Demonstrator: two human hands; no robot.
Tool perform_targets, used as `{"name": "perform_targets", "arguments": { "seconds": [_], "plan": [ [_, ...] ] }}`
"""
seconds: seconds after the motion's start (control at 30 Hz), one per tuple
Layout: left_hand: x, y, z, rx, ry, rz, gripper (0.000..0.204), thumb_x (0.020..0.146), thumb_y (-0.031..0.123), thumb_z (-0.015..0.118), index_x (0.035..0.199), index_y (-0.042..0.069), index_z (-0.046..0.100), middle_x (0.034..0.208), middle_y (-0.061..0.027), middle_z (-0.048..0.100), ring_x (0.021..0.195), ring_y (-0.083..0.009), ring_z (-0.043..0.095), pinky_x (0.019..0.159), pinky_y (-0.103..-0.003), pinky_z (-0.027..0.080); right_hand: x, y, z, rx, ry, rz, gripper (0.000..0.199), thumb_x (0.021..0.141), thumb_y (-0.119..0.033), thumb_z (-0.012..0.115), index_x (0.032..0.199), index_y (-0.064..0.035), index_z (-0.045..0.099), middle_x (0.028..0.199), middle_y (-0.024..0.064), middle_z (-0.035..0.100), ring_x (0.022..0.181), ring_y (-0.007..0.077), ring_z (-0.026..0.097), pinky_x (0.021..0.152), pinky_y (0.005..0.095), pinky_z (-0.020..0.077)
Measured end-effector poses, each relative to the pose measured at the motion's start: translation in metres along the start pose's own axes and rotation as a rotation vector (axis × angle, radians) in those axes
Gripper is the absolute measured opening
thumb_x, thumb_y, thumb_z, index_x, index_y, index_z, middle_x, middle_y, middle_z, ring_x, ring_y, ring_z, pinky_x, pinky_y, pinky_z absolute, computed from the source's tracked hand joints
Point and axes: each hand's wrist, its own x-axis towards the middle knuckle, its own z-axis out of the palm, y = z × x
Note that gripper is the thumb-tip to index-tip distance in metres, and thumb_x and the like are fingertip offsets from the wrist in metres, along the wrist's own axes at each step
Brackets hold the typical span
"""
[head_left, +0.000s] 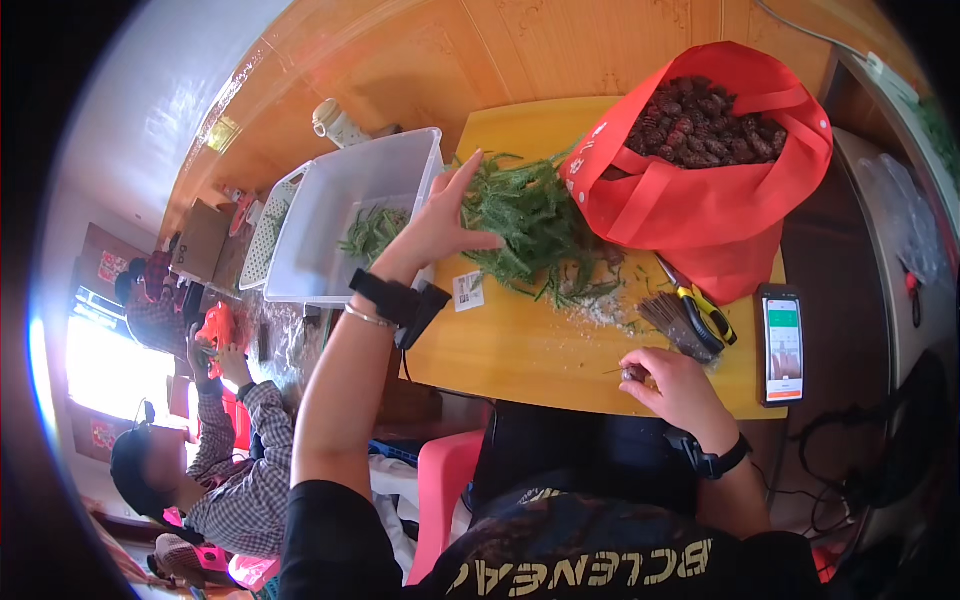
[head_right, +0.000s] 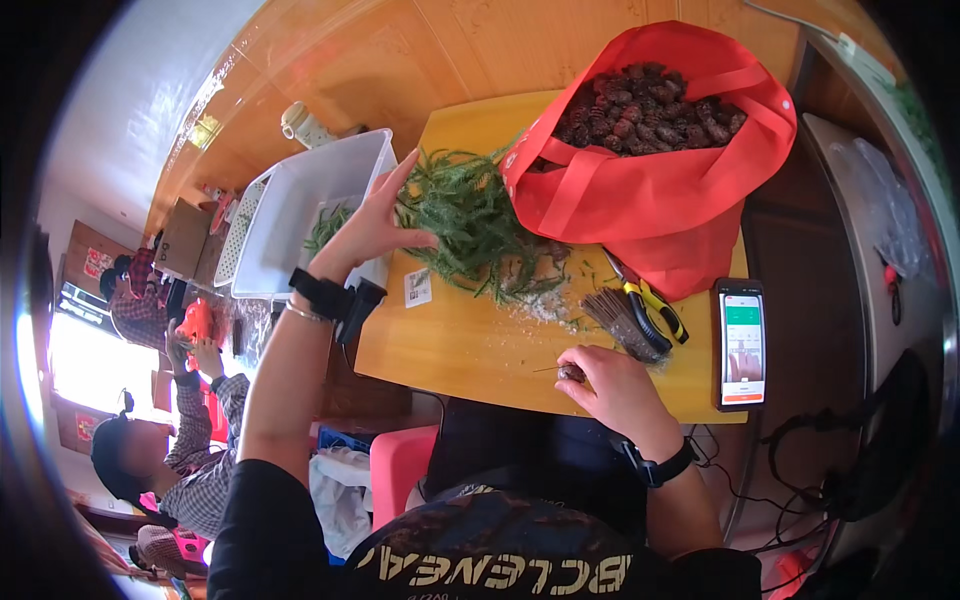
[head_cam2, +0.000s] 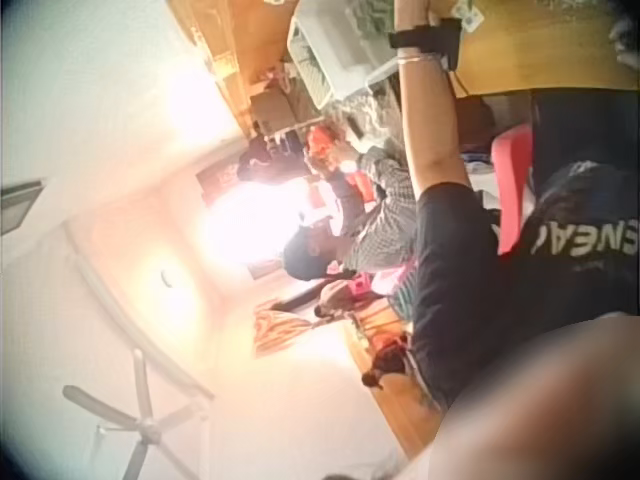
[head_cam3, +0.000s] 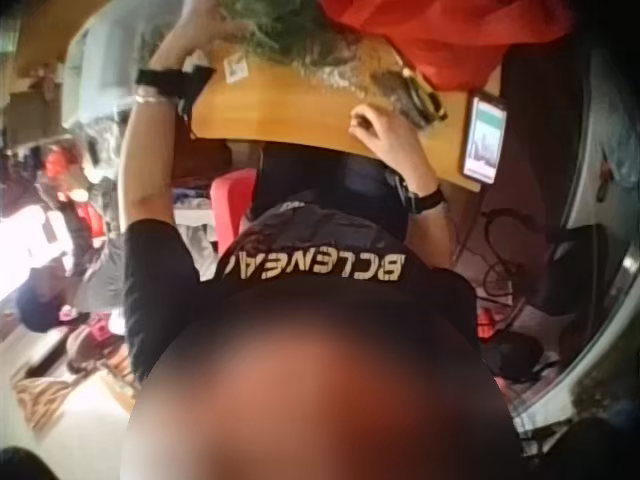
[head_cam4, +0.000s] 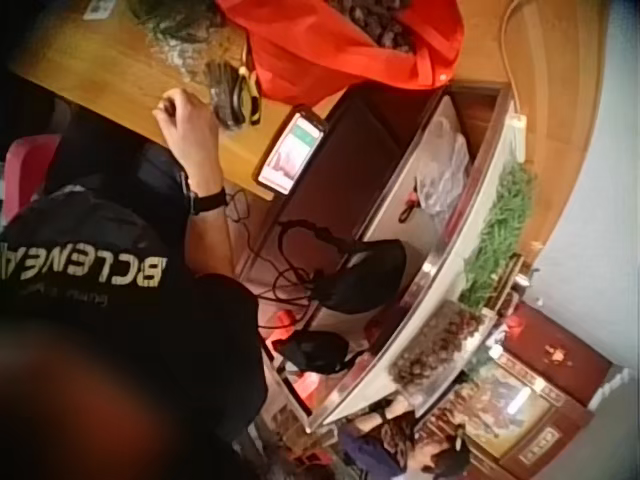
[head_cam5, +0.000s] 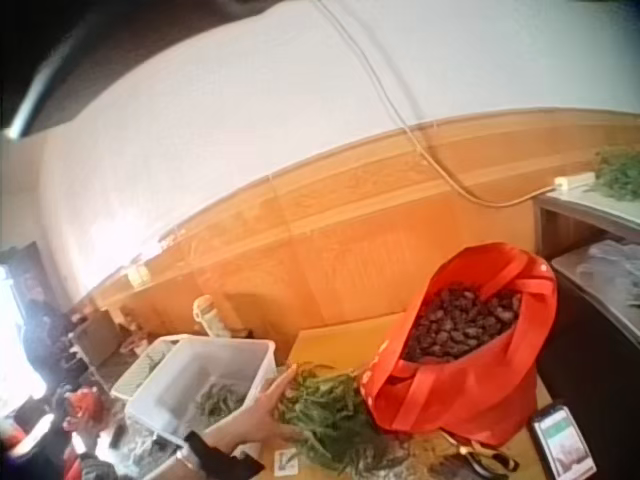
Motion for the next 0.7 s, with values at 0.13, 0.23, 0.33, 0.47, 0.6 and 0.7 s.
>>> {"name": "perform_targets", "arguments": {
  "seconds": [0.13, 0.23, 0.33, 0.47, 0.6, 0.7],
  "plan": [
    [-0.035, 0.0, 0.016, 0.025, 0.262, 0.037, 0.101, 0.061, 0.01, 0.081, 0.143, 0.02, 0.021, 0.136, -0.0111, 0.029, 0.123, -0.0268, 0.035, 0.088, -0.038, 0.046, -0.001, 0.001, -0.002, 0.015, 0.01, 0.013, 0.024, 0.076, -0.013, 0.067, 0.095, -0.0027, 0.057, 0.08, 0.0108, 0.06, 0.073, 0.0229, 0.061, 0.066, 0.0304, 0.0486],
    [-0.063, -0.001, 0.033, -0.021, 0.455, 0.017, 0.091, 0.064, 0.008, 0.078, 0.139, 0.019, 0.028, 0.134, -0.0101, 0.032, 0.12, -0.0241, 0.039, 0.085, -0.035, 0.047, 0.003, -0.002, 0.001, 0.013, 0.022, 0.009, 0.024, 0.076, -0.01, 0.067, 0.097, -0.002, 0.057, 0.081, 0.01, 0.06, 0.074, 0.0222, 0.061, 0.066, 0.0294, 0.0489],
    [-0.084, -0.004, 0.066, -0.153, 0.632, -0.05, 0.069, 0.071, 0.005, 0.072, 0.131, 0.01, 0.038, 0.125, -0.008, 0.041, 0.11, -0.0196, 0.047, 0.083, -0.032, 0.047, 0.006, -0.006, 0.003, 0.087, 0.026, 0.068, 0.025, 0.077, -0.007, 0.066, 0.099, -0.0017, 0.057, 0.084, 0.0095, 0.061, 0.076, 0.0198, 0.062, 0.066, 0.0277, 0.0488],
    [-0.092, -0.023, 0.098, -0.276, 0.616, -0.156, 0.063, 0.074, 0.01, 0.071, 0.127, 0.003, 0.039, 0.121, -0.0149, 0.046, 0.107, -0.0255, 0.05, 0.08, -0.034, 0.049, 0.013, -0.023, 0.004, 0.219, 0.106, 0.075, 0.025, 0.078, -0.001, 0.063, 0.102, -0.0016, 0.056, 0.088, 0.0092, 0.062, 0.079, 0.0149, 0.062, 0.067, 0.0247, 0.0483],
    [-0.071, -0.049, 0.109, -0.506, 0.599, -0.24, 0.06, 0.076, 0.012, 0.069, 0.128, 0.003, 0.04, 0.105, -0.0118, 0.058, 0.096, -0.0224, 0.057, 0.075, -0.03, 0.048, 0.018, -0.024, 0.008, 0.246, 0.098, 0.019, 0.024, 0.08, 0.001, 0.06, 0.104, -0.0003, 0.054, 0.089, 0.0088, 0.062, 0.079, 0.0124, 0.06, 0.068, 0.024, 0.0482],
    [-0.056, -0.055, 0.104, -0.489, 0.596, -0.223, 0.043, 0.08, 0.011, 0.066, 0.118, 0.0, 0.05, 0.09, -0.0055, 0.062, 0.078, -0.0107, 0.058, 0.066, -0.023, 0.046, 0.019, -0.025, 0.009, 0.352, 0.065, 0.009, 0.024, 0.082, 0.003, 0.056, 0.106, 0.0008, 0.051, 0.093, 0.0082, 0.06, 0.082, 0.0112, 0.058, 0.073, 0.0233, 0.0472]
  ]
}}
